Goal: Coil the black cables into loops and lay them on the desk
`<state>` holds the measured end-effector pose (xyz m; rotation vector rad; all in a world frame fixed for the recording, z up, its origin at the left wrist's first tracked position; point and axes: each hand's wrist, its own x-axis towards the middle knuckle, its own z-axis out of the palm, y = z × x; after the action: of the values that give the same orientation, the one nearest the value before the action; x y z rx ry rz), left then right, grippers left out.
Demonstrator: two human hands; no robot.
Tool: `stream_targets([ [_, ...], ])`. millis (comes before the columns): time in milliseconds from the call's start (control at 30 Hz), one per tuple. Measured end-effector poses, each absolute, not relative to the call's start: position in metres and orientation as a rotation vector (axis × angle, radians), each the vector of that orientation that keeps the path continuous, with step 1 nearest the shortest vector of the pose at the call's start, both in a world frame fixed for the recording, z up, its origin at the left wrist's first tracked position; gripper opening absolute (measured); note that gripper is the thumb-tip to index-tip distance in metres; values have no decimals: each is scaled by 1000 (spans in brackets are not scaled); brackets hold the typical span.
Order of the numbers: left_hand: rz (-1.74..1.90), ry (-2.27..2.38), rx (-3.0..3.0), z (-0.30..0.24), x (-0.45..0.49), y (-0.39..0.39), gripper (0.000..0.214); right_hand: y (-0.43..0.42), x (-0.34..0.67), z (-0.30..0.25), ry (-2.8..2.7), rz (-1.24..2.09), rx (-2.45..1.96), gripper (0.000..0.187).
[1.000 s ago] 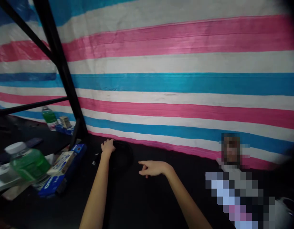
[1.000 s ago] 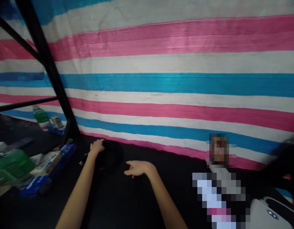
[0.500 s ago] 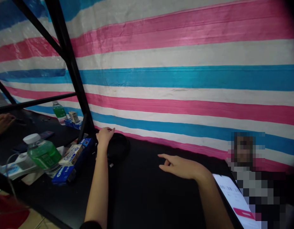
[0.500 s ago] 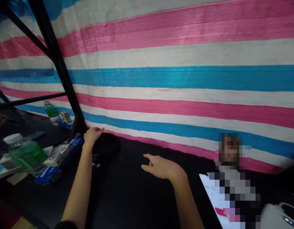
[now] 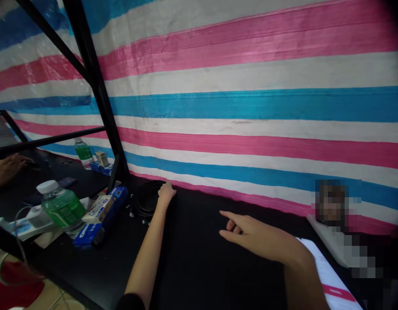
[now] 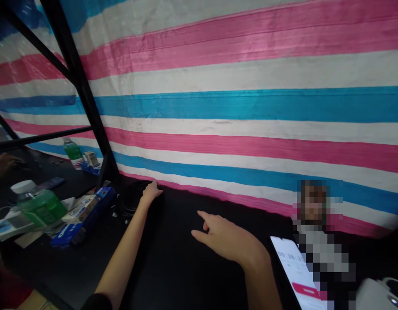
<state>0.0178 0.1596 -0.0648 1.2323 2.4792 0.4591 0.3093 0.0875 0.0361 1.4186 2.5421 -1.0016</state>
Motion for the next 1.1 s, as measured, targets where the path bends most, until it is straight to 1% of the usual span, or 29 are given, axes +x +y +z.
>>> stream_targets([
  [167,461,2404,1301,-58,5,156,33,83,313,37,2550,-1031,1417,66],
  [300,488,2375,1293,-52,1,154,34,81,317,34,2570,-1019,1422,66],
  [533,659,2430,1270,-38,-1,149,41,76,319,37,2588,-999,1437,66],
  [733,701,2361,1240,-42,1,147,37,74,317,36,2585,-1014,1402,65],
  [900,773,2454,1171,-31,3,144,35,75,314,37,2597,-1003,1380,65],
  [1033,849,2585,1104,-7,10,126,39,71,312,42,2656,-998,1344,63],
  [1100,902,2742,1018,10,12,107,39,69,312,46,2697,-976,1305,63],
])
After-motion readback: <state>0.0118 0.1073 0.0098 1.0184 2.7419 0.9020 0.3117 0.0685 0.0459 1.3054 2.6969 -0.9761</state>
